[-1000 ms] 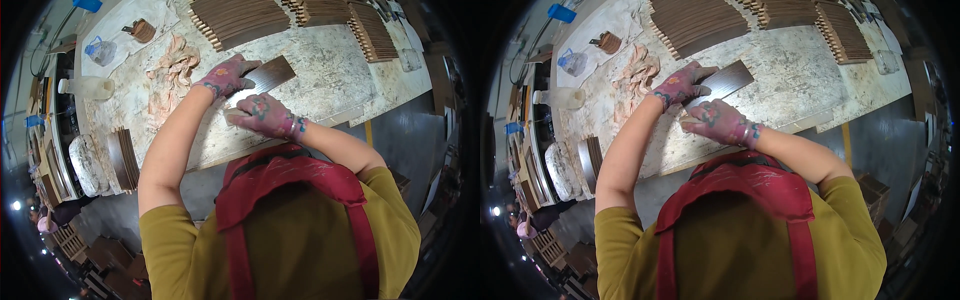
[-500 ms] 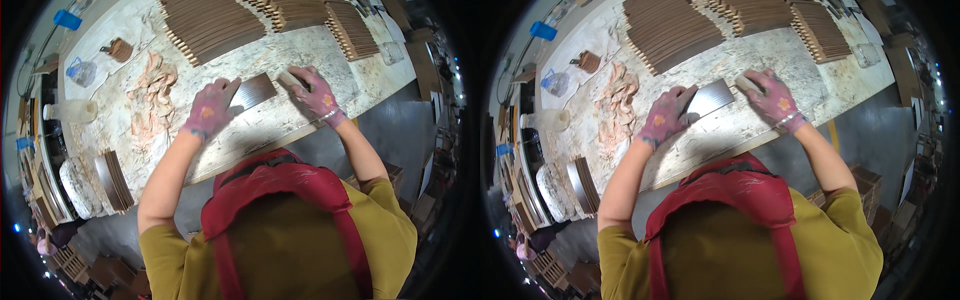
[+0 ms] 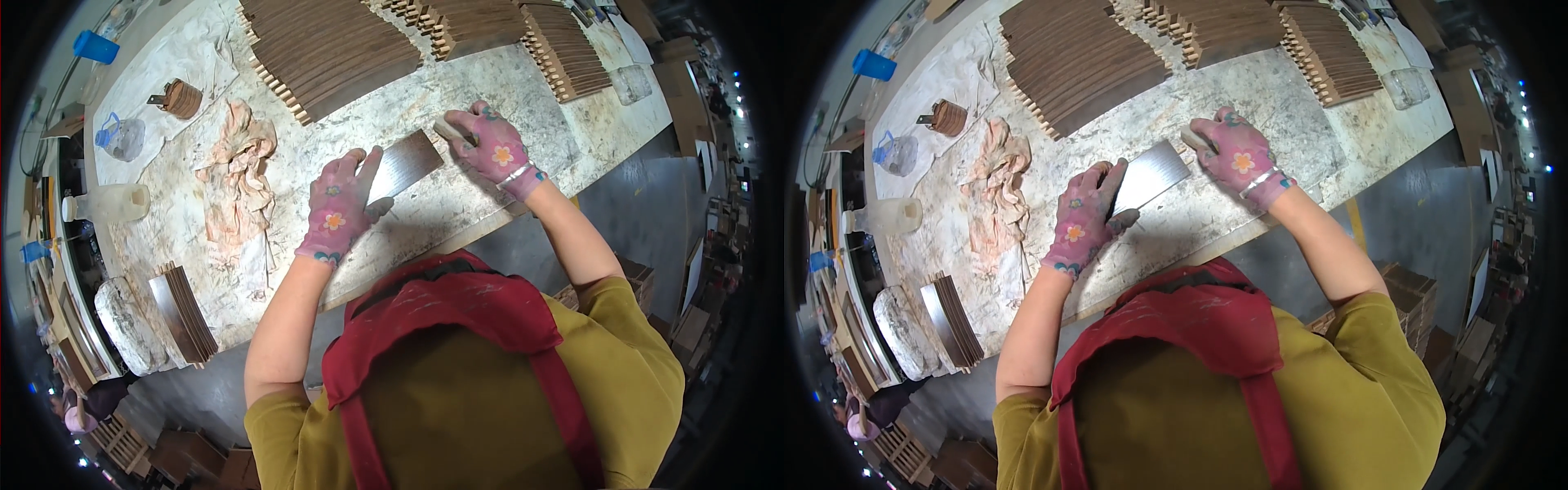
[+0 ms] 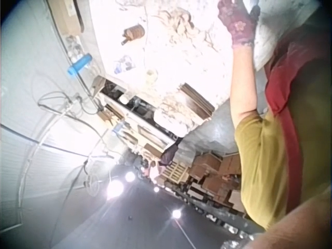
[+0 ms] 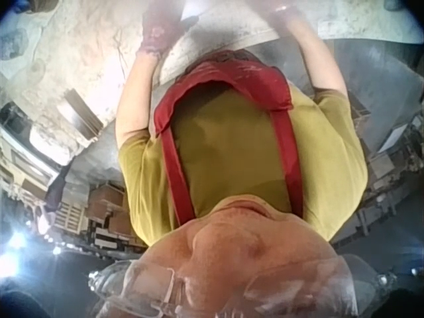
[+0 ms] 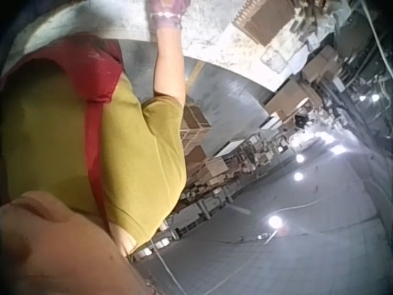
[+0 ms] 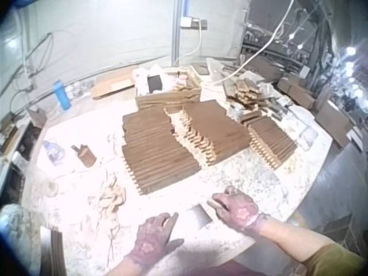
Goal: The person picks up individual wood pieces from a stack on a workbench, wipes them with a cloth, and then places them into new stacks.
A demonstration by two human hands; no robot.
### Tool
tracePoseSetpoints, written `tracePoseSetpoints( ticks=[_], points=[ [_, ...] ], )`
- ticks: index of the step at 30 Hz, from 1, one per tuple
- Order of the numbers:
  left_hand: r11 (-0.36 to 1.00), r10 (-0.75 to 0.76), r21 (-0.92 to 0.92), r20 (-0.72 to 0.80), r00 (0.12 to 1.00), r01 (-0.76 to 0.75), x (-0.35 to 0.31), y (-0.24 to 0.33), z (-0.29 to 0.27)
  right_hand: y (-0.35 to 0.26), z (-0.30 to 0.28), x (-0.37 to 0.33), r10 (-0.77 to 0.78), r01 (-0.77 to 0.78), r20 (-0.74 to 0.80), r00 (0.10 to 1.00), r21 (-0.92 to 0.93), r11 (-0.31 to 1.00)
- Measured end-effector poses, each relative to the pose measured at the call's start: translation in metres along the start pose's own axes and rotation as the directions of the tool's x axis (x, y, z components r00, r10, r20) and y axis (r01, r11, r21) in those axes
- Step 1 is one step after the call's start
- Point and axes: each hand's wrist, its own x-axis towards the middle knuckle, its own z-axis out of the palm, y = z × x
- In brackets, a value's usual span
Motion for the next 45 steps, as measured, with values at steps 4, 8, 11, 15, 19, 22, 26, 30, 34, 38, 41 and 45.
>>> tracePoseSetpoints(
  ticks=[4,8,11,15,19,22,26,30,34,38,41,45],
  points=[
    [1.0,0.008,0.012,-0.017,1.0,-0.008,0.002,-0.001,0.003,-0.011,-0.004,0.0,-0.012,0.007,0.029,1.0,0.182,0.983],
    [1.0,0.008,0.014,-0.021,1.0,-0.008,0.001,-0.001,0.002,-0.006,0.008,0.007,-0.032,0.033,0.013,0.999,-0.01,0.999],
    [1.0,0.014,0.02,-0.035,0.999,-0.013,0.0,-0.002,0.005,-0.006,0.001,0.005,-0.009,0.009,0.007,1.0,0.046,0.999],
    [1.0,0.006,0.023,-0.028,1.0,-0.005,0.0,-0.001,0.007,-0.014,0.007,0.004,0.006,-0.007,0.016,1.0,0.068,0.998],
    [1.0,0.0,0.024,-0.032,0.999,0.001,0.0,-0.002,0.007,-0.021,0.007,0.013,0.023,-0.023,0.039,0.999,-0.002,1.0],
    [0.999,-0.004,0.031,-0.034,0.999,0.005,-0.001,0.0,0.005,-0.018,0.008,0.011,0.018,-0.018,0.01,1.0,-0.067,0.998],
    [0.998,0.018,0.062,-0.078,0.997,-0.013,-0.002,-0.002,0.012,-0.027,0.006,0.006,0.076,-0.074,0.025,0.997,-0.062,0.995],
    [0.999,0.01,0.049,-0.063,0.998,-0.007,-0.002,-0.003,0.012,-0.027,0.013,0.009,0.053,-0.052,0.017,0.998,-0.054,0.997],
    [0.998,0.022,0.056,-0.084,0.996,-0.017,-0.003,-0.002,0.012,-0.037,0.004,0.007,0.105,-0.104,0.026,0.994,-0.027,0.994],
    [0.999,0.015,0.044,-0.079,0.997,-0.011,-0.002,-0.002,0.01,-0.031,0.012,0.006,0.073,-0.069,0.039,0.997,-0.089,0.994],
    [1.0,0.011,0.023,-0.067,0.998,-0.01,-0.003,-0.003,0.009,-0.027,0.005,0.004,0.075,-0.071,0.046,0.996,-0.081,0.994],
    [0.998,0.018,0.062,-0.08,0.997,-0.013,-0.002,-0.002,0.012,-0.03,0.005,0.004,0.088,-0.088,0.034,0.996,-0.016,0.996]
  ],
)
